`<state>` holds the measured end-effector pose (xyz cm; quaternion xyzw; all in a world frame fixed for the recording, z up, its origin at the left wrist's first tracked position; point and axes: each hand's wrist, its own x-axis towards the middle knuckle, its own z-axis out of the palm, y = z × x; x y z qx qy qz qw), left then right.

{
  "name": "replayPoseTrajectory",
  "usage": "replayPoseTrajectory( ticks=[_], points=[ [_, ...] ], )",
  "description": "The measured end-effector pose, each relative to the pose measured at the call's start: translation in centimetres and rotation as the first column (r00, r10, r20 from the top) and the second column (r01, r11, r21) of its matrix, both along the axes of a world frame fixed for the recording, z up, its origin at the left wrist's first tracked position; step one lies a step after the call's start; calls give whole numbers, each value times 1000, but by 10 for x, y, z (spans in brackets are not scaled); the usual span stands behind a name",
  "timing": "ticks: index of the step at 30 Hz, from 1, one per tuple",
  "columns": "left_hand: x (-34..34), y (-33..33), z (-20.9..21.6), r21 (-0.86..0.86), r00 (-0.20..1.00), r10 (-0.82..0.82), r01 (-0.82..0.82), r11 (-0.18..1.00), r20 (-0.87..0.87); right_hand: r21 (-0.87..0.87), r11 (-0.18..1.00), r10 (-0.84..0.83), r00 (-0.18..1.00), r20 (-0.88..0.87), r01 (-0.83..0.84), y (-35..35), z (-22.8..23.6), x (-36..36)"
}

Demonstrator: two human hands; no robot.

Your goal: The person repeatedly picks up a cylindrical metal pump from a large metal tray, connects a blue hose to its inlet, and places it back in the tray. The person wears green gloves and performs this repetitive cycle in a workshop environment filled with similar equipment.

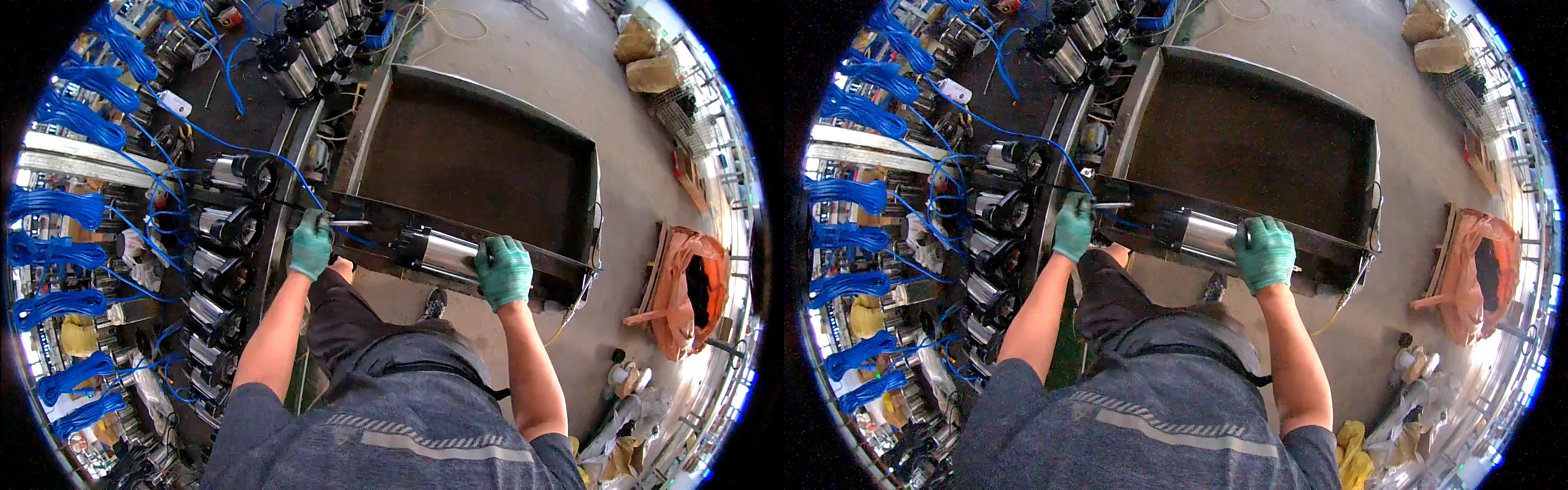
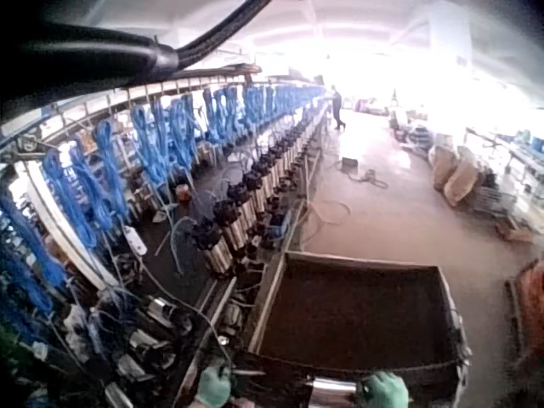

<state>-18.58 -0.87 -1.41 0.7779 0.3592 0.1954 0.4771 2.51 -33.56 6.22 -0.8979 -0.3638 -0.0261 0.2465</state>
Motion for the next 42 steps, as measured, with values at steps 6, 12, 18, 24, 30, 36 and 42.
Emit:
replayPoseTrajectory(
  ticks=[6, 12, 18, 24, 30, 36, 42],
  points=[
    [-18, -18, 2, -283, 993, -41, 71, 957, 111, -5, 1000, 4, 1000, -16, -4, 5, -1, 2],
    [1, -25, -4, -376, 984, -89, 142, 916, 154, 10, 1000, 5, 1000, -23, -4, 6, -2, 2],
    [16, -6, 5, -716, 980, -142, 2, 698, -136, 6, 1000, -20, 1000, -14, 20, 3, 1, 2],
    [21, 7, 2, -877, 980, -186, 28, 479, -70, 9, 1000, -15, 1000, -15, 15, 5, -2, 3],
    [18, 20, 14, -687, 839, -544, 380, 620, -27, 21, 1000, -16, 1000, 6, 16, 4, -3, 3],
    [19, 22, -12, -308, 729, -612, 532, 789, -308, 30, 999, -15, 1000, 7, 15, 7, -2, 2],
    [22, 12, 13, -730, 909, -415, 254, 635, -44, 32, 999, -12, 1000, -12, 12, 5, 0, 2]
  ],
)
